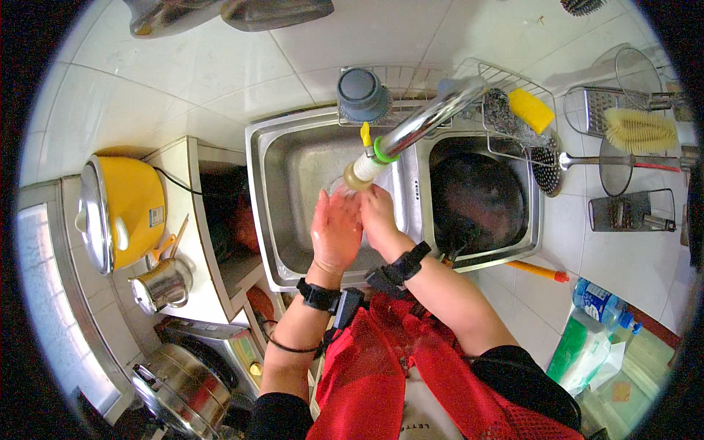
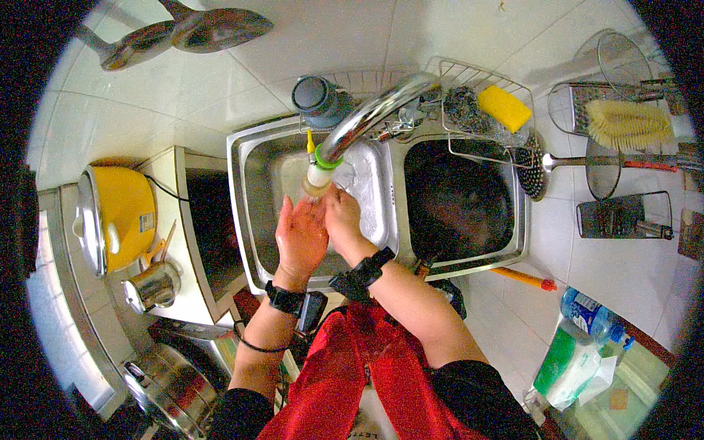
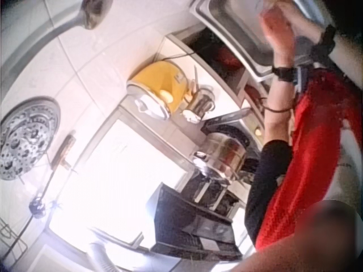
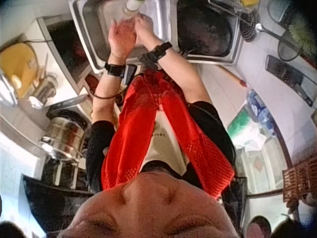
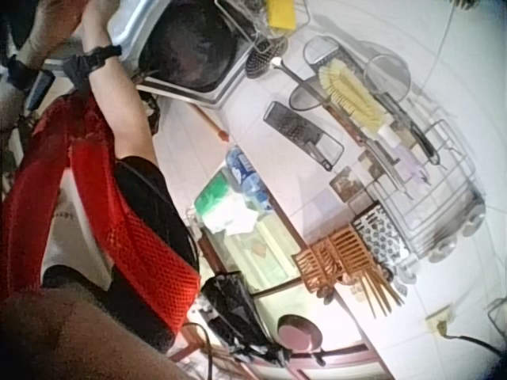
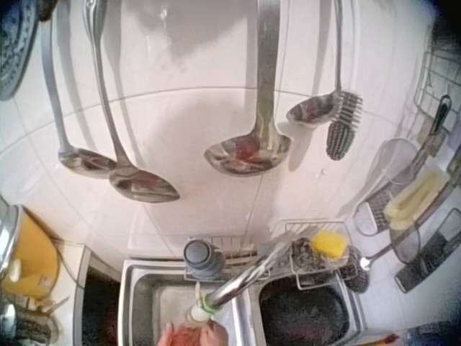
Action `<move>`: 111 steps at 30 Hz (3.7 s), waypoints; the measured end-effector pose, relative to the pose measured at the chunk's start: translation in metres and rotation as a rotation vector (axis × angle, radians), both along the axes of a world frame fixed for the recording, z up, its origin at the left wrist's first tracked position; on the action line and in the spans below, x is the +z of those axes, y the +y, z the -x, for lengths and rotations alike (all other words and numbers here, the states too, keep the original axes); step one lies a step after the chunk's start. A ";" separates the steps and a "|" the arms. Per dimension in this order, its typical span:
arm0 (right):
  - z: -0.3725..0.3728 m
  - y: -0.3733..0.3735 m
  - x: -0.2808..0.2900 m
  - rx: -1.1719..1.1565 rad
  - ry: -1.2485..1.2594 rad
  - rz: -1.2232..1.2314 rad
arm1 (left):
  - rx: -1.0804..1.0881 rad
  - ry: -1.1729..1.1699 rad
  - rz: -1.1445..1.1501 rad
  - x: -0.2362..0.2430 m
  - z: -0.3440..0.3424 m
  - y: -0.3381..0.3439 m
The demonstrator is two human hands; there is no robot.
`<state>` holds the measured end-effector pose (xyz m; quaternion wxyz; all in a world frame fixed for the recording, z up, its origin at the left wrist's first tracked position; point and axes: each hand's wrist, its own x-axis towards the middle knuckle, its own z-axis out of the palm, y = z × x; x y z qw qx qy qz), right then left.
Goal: The person stirs food in a pan, washes their hands at a sink, retrieves a steamer pot and tray from a shelf, fills the pot with water, and brushes oil onto the steamer tray.
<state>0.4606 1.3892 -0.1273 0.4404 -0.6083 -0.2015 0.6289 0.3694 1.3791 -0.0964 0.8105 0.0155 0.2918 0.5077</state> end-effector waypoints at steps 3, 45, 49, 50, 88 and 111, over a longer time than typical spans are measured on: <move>0.025 -0.009 0.003 -0.319 0.206 -0.097 | -0.019 -0.050 0.038 0.000 0.001 0.002; 0.017 -0.012 -0.015 0.012 -0.331 -0.171 | -0.194 0.258 0.145 -0.014 -0.003 0.006; 0.036 -0.021 0.039 -0.452 0.698 -0.111 | -0.179 0.230 -0.018 -0.010 0.003 0.012; 0.041 -0.021 0.032 -0.411 0.436 -0.173 | -0.216 0.180 -0.096 -0.014 0.006 0.011; 0.010 -0.039 0.003 0.085 -0.199 -0.419 | -0.120 0.240 0.212 -0.036 0.007 0.024; -0.048 -0.010 0.027 0.212 0.347 -0.026 | -0.239 0.011 0.008 -0.010 0.022 0.011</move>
